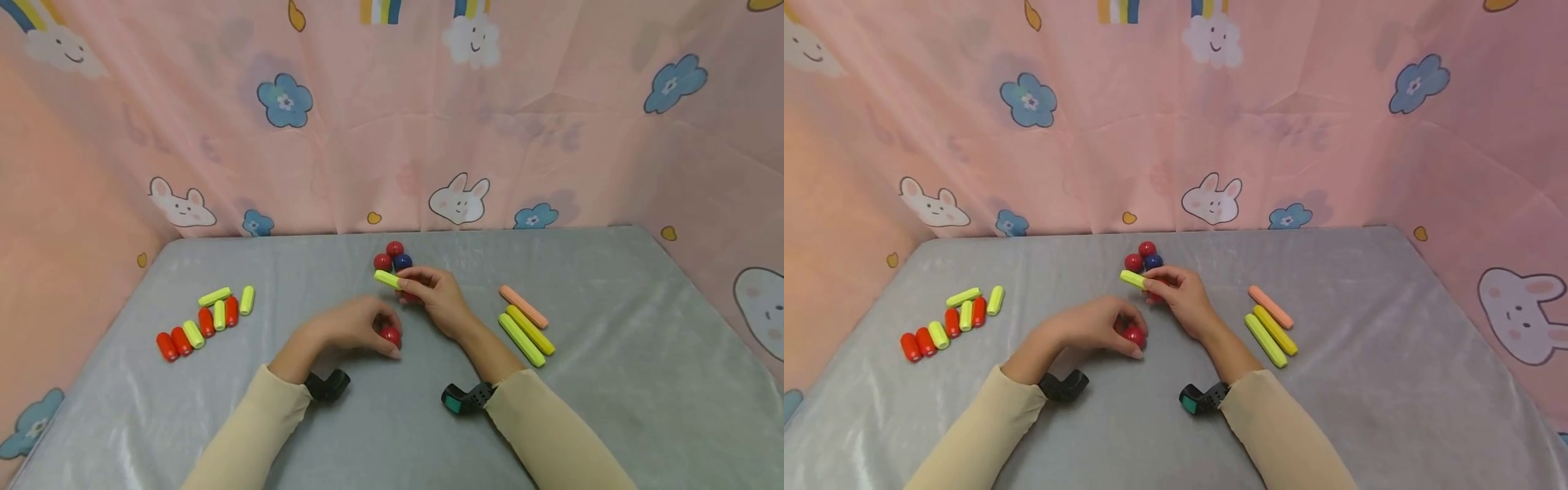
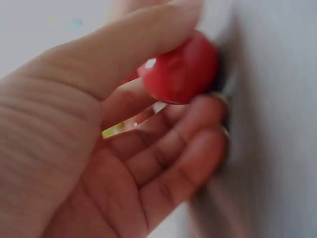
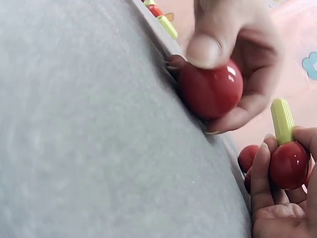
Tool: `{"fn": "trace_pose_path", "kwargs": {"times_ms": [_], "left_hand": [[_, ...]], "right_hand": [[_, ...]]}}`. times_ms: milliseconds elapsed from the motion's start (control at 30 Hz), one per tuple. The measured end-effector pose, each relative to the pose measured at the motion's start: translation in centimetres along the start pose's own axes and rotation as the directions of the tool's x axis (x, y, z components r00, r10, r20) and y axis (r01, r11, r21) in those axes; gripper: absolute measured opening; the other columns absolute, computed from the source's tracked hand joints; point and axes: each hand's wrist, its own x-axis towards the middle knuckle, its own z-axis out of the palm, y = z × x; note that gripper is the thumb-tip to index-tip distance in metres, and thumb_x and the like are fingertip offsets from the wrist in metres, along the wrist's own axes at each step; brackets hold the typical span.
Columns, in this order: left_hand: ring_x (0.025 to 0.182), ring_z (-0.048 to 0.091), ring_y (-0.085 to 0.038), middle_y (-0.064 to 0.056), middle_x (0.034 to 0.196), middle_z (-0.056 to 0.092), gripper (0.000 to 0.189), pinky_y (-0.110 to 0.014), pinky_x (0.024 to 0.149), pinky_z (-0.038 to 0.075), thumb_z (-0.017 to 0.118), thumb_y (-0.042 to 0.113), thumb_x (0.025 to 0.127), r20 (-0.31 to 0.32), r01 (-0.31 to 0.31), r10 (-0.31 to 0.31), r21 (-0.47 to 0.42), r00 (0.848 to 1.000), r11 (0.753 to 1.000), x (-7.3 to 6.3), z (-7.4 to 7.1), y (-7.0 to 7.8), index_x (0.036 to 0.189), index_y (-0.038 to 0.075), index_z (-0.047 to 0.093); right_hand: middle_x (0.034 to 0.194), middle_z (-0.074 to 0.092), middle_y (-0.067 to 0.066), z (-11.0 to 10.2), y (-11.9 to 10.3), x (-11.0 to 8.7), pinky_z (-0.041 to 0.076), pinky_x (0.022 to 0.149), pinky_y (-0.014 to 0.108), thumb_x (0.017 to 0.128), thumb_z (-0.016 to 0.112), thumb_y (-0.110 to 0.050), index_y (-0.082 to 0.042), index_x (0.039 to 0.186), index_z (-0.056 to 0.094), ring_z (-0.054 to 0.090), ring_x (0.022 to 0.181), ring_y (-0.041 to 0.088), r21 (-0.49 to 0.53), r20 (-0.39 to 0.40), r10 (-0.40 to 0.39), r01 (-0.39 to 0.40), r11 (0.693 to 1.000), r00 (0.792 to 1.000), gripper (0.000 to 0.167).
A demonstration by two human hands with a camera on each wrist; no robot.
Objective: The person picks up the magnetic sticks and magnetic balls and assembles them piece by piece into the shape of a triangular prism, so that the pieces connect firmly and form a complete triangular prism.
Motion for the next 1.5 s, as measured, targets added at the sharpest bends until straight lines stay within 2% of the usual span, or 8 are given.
{"fn": "trace_pose_path", "kwargs": {"times_ms": [133, 200, 267, 400, 467, 833, 1067, 1500], "left_hand": [[0.069, 0.059, -0.01, 0.002, 0.086, 0.067, 0.029, -0.025, 0.065, 0.053, 0.083, 0.031, 0.084, -0.073, 0.065, -0.074, -0.121, 0.995, 0.99, -0.1, -0.8, -2.4, 0.105, 0.014, 0.073], [0.066, 0.061, -0.011, -0.001, 0.086, 0.067, 0.033, -0.027, 0.063, 0.056, 0.08, 0.029, 0.088, -0.125, 0.076, -0.11, -0.247, 0.986, 0.966, -0.1, -0.9, -3.9, 0.114, 0.011, 0.07], [0.068, 0.064, -0.013, -0.005, 0.091, 0.067, 0.037, -0.029, 0.065, 0.059, 0.073, 0.024, 0.094, -0.186, 0.056, -0.148, -0.425, 0.971, 0.903, -0.2, -1.0, -5.3, 0.125, 0.005, 0.065], [0.09, 0.071, -0.014, -0.015, 0.113, 0.066, 0.041, -0.032, 0.08, 0.062, 0.056, 0.017, 0.104, -0.283, -0.075, -0.174, -0.692, 0.943, 0.718, -0.3, -1.0, -7.1, 0.138, -0.005, 0.053], [0.098, 0.072, -0.014, -0.02, 0.123, 0.065, 0.043, -0.034, 0.087, 0.061, 0.053, 0.02, 0.106, -0.306, -0.113, -0.175, -0.73, 0.936, 0.674, -0.2, -1.0, -7.4, 0.14, -0.006, 0.051], [0.083, 0.074, -0.013, -0.023, 0.119, 0.071, 0.044, -0.03, 0.074, 0.063, 0.049, 0.034, 0.107, -0.309, -0.071, -0.202, -0.687, 0.929, 0.723, 0.6, -0.7, -6.8, 0.126, -0.003, 0.061], [0.082, 0.074, -0.013, -0.02, 0.117, 0.07, 0.039, -0.03, 0.072, 0.063, 0.053, 0.03, 0.106, -0.314, -0.064, -0.225, -0.699, 0.922, 0.712, 0.5, -0.8, -6.8, 0.129, -0.001, 0.059], [0.081, 0.074, -0.013, -0.015, 0.113, 0.072, 0.04, -0.031, 0.071, 0.063, 0.062, 0.022, 0.101, -0.337, -0.08, -0.221, -0.689, 0.915, 0.72, 0.1, -1.0, -7.0, 0.132, -0.003, 0.055]], "right_hand": [[0.093, 0.069, 0.0, -0.1, 0.0, -0.2, 0.06, 0.075, 0.022, 0.098, 0.065, -0.009, 0.01, 0.117, 0.065, 0.069, 0.081, 0.01, -0.002, 0.008, 0.0, 0.0, 1.0, 1.0, 0.027], [0.093, 0.069, 0.0, -0.1, 0.0, -0.2, 0.06, 0.076, 0.022, 0.098, 0.065, -0.01, 0.01, 0.118, 0.065, 0.069, 0.082, 0.01, -0.007, 0.01, -0.001, 0.001, 1.0, 1.0, 0.028], [0.094, 0.069, 0.0, -0.2, 0.1, -0.3, 0.06, 0.076, 0.022, 0.098, 0.065, -0.009, 0.01, 0.118, 0.065, 0.069, 0.082, 0.01, -0.015, 0.01, 0.001, -0.001, 1.0, 1.0, 0.028], [0.094, 0.069, 0.0, -0.1, 0.0, -0.4, 0.06, 0.076, 0.022, 0.098, 0.065, -0.009, 0.009, 0.117, 0.066, 0.069, 0.082, 0.009, -0.037, 0.014, 0.008, -0.008, 0.999, 1.0, 0.027], [0.094, 0.069, 0.0, -0.2, 0.0, -0.5, 0.06, 0.076, 0.021, 0.098, 0.065, -0.008, 0.01, 0.118, 0.066, 0.07, 0.082, 0.008, -0.05, 0.018, 0.003, -0.002, 0.999, 1.0, 0.027], [0.093, 0.069, -0.003, -0.3, 0.1, -0.5, 0.06, 0.075, 0.021, 0.097, 0.064, -0.005, 0.013, 0.118, 0.064, 0.07, 0.081, 0.007, -0.062, 0.021, -0.022, 0.024, 0.998, 1.0, 0.027], [0.102, 0.067, 0.004, -0.1, 0.1, -0.4, 0.06, 0.075, 0.023, 0.096, 0.066, -0.005, 0.009, 0.116, 0.067, 0.069, 0.079, 0.009, -0.114, 0.033, -0.027, 0.031, 0.993, 0.999, 0.024], [0.109, 0.066, 0.02, 0.5, 0.3, -0.1, 0.061, 0.075, 0.024, 0.094, 0.069, -0.006, 0.005, 0.112, 0.07, 0.067, 0.082, 0.014, -0.187, 0.047, -0.051, 0.059, 0.981, 0.998, 0.021]]}}
